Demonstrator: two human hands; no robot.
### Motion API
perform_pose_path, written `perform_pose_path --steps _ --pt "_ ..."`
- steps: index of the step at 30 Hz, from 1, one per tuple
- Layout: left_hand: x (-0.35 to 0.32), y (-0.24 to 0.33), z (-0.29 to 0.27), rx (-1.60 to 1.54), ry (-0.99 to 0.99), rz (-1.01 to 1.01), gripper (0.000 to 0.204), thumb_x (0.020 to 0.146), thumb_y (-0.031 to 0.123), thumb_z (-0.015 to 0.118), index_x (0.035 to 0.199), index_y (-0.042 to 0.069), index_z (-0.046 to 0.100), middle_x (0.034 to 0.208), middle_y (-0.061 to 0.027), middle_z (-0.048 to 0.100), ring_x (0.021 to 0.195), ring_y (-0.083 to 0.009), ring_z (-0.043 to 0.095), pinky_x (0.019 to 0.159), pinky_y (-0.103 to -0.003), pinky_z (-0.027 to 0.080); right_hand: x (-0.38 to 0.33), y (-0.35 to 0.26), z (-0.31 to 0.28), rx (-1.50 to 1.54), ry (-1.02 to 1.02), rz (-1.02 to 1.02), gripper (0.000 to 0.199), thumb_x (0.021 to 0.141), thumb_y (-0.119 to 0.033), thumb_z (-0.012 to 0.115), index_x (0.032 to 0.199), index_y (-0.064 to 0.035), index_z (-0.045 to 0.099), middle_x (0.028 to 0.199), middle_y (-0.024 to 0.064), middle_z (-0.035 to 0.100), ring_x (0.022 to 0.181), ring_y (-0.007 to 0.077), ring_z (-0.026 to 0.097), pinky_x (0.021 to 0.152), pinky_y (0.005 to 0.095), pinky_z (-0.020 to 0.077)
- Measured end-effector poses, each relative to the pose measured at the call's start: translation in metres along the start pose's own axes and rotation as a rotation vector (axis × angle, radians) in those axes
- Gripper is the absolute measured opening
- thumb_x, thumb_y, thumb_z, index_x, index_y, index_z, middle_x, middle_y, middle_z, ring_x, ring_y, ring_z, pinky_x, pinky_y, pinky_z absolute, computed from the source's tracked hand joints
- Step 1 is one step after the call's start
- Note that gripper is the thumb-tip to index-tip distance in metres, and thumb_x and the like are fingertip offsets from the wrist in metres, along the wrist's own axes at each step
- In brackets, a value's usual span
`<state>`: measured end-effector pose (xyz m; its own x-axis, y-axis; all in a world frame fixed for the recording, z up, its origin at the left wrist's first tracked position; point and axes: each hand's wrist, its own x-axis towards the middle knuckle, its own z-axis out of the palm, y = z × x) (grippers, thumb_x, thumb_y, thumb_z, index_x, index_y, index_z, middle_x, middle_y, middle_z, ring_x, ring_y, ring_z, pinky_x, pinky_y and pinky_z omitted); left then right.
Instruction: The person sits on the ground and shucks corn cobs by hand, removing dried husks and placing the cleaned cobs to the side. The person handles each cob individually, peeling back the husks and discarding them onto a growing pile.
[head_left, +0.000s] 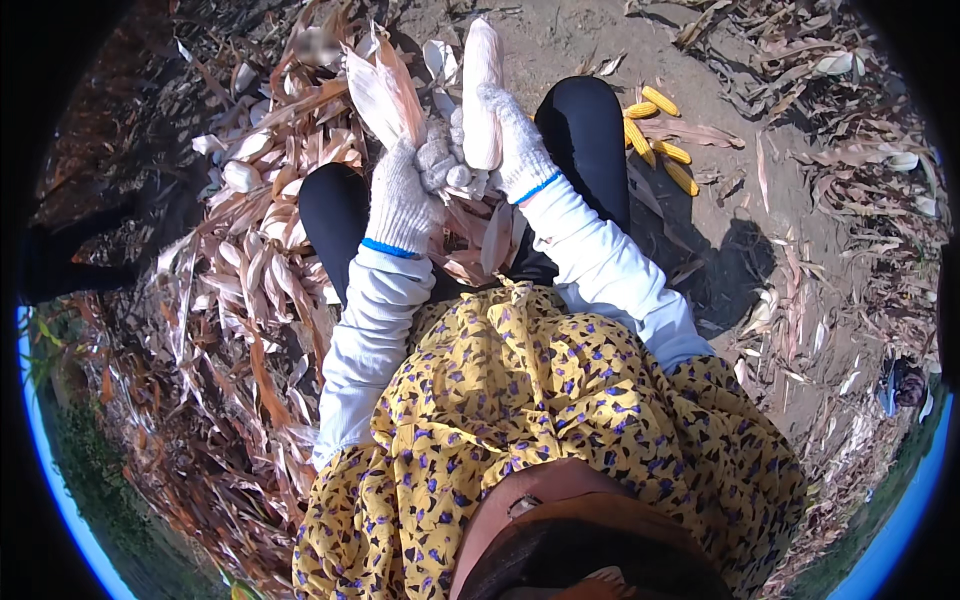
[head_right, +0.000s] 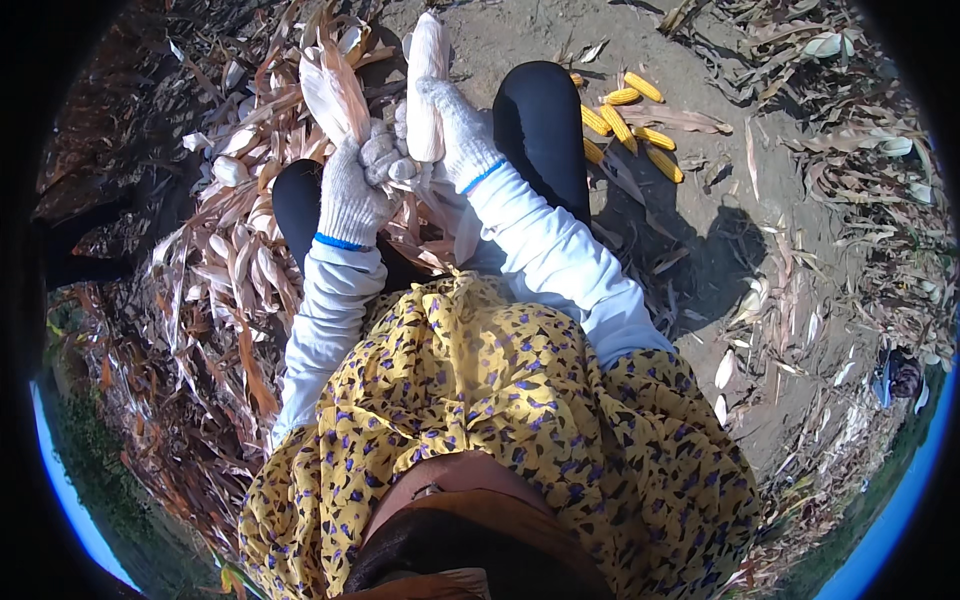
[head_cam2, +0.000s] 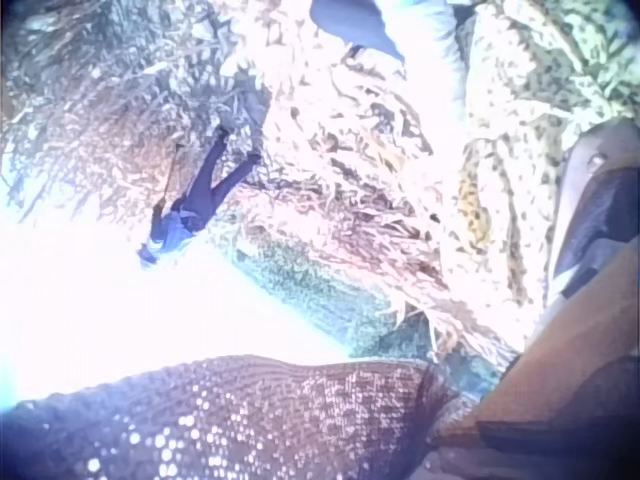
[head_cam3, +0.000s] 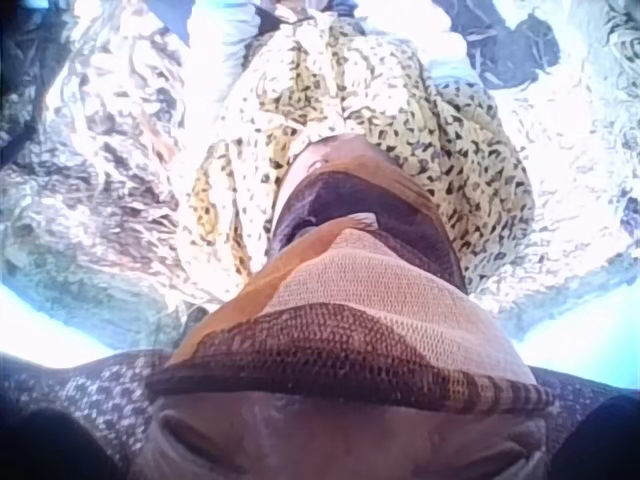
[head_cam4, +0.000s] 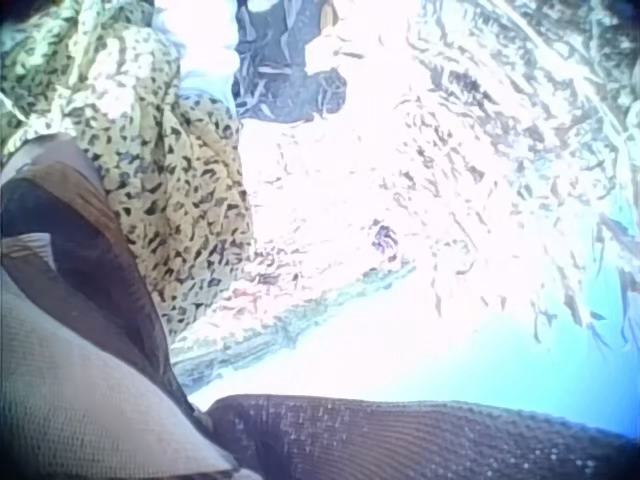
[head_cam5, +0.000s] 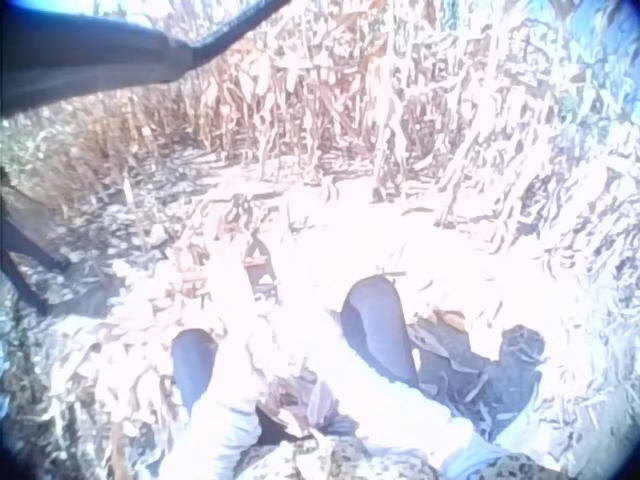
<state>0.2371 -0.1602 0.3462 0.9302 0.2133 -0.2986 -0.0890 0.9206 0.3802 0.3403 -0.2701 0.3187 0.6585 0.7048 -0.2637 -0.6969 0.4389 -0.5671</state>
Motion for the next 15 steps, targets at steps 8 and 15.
perform_pose_path --steps 8,15 --pt "-0.031 0.025 0.0 0.229 -0.011 0.249 0.03 0.092 0.028 0.07 0.089 0.005 0.052 0.061 0.0026 0.038 0.053 -0.0126 0.04 0.055 -0.031 0.049 0.021 -0.001 -0.032 0.007 0.071 -0.174 0.049 0.098 -0.053 0.051 0.108 -0.0058 0.062 0.087 0.0067 0.068 0.073 0.0181 0.066 0.063 0.0296 0.0549" --pt "0.005 0.0 -0.01 0.772 0.195 0.343 0.027 0.08 0.007 0.077 0.1 -0.001 0.062 0.071 -0.001 0.058 0.056 -0.0083 0.053 0.047 -0.02 0.041 -0.002 0.022 -0.013 -0.751 -0.118 -0.428 0.063 0.102 -0.045 0.043 0.148 -0.0066 0.027 0.148 0.0098 0.033 0.131 0.0199 0.039 0.106 0.0319 0.0327"
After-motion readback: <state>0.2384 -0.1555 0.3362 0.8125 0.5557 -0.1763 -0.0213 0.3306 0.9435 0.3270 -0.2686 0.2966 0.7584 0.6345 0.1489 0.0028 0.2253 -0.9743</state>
